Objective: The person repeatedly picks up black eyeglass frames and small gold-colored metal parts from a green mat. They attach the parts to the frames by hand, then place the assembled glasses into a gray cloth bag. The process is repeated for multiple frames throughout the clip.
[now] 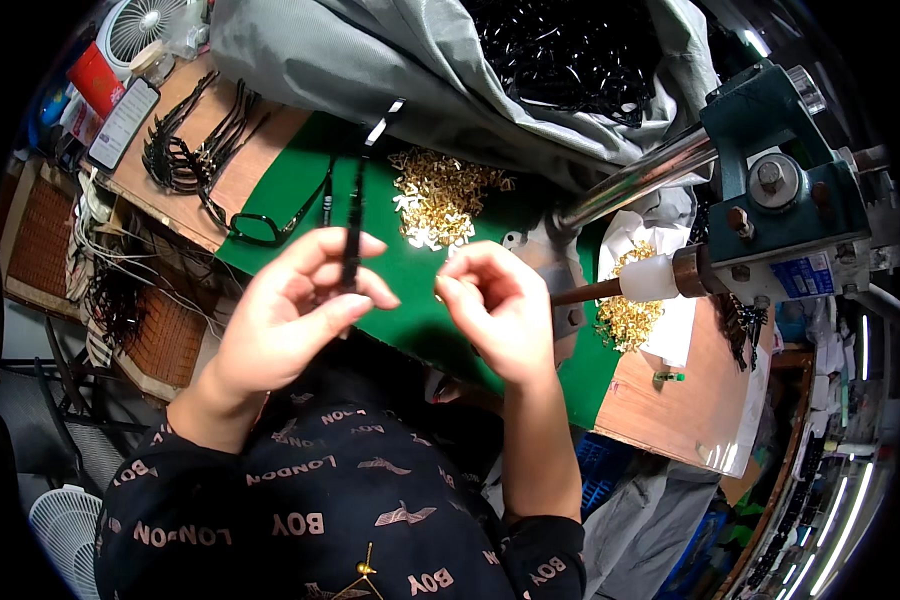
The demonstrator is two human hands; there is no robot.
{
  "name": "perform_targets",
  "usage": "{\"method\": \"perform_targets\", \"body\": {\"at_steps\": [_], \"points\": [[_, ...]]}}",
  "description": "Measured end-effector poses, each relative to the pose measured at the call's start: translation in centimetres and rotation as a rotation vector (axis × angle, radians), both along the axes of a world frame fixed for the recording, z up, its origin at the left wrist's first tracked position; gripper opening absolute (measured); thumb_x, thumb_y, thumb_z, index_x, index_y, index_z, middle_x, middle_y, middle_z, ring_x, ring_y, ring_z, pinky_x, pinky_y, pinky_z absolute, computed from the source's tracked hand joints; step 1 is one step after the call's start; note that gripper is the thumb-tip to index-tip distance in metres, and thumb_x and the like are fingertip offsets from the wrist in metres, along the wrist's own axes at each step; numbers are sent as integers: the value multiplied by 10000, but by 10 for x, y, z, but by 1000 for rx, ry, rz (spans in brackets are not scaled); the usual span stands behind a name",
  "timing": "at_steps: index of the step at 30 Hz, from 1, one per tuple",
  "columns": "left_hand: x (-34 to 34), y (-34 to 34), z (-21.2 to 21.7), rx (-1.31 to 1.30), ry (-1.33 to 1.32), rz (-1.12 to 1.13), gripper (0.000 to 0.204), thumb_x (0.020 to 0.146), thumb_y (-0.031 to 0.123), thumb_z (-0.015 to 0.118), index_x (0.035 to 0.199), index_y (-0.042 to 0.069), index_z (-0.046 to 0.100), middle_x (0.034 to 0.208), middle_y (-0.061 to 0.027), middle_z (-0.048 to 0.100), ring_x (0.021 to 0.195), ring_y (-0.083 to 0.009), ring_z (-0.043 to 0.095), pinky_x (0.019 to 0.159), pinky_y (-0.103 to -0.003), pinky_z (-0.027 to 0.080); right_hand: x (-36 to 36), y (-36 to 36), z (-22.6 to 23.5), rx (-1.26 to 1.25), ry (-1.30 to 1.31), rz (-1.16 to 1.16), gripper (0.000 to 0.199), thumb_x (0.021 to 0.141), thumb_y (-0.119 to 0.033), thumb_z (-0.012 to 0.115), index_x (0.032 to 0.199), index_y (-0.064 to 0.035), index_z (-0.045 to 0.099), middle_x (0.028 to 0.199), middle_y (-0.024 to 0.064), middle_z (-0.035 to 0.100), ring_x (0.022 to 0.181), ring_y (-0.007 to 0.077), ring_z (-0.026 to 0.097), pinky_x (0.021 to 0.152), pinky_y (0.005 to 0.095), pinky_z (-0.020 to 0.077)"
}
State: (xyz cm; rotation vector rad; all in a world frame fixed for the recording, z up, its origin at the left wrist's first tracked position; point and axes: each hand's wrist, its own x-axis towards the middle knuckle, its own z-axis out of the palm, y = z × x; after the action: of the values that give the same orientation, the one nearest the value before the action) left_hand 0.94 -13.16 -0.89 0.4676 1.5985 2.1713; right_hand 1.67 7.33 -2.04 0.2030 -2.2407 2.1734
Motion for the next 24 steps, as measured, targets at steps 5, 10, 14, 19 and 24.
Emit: {"method": "perform_targets", "body": {"at_steps": [5,10,14,19,24], "points": [[5,21,6,145,-82,-152,371,871,13,569,1224,18,454,948,-28,600,812,-58,536,681,-193,440,27,-2,4,40,324,11,157,733,61,647,867,3,591,715,1,532,578,36,419,548,169,352],[6,26,3,106,-5,-140,388,856,-18,573,1226,6,459,933,-24,586,833,-63,542,699,-196,445,34,1,18,-128,128,97,153,733,51,683,861,18,605,859,57,553,733,93,544,651,205,429],[8,29,4,44,54,-194,438,844,-63,552,1261,-11,429,999,-51,587,925,-95,564,776,-218,458,37,8,20,-106,94,55,156,734,30,700,860,9,612,837,47,544,734,93,525,671,215,423],[13,37,5,-80,157,-185,488,835,-109,515,1302,-38,391,1127,-99,579,1035,-135,565,880,-259,449,35,5,13,-46,209,33,159,739,33,691,840,-20,580,845,23,512,764,90,471,704,226,390],[9,38,6,-54,181,-274,457,848,-64,552,1287,-49,423,1081,-99,605,959,-129,588,820,-245,475,41,8,9,-295,85,30,245,769,21,679,902,-60,491,945,30,527,838,98,506,760,241,414]]}}
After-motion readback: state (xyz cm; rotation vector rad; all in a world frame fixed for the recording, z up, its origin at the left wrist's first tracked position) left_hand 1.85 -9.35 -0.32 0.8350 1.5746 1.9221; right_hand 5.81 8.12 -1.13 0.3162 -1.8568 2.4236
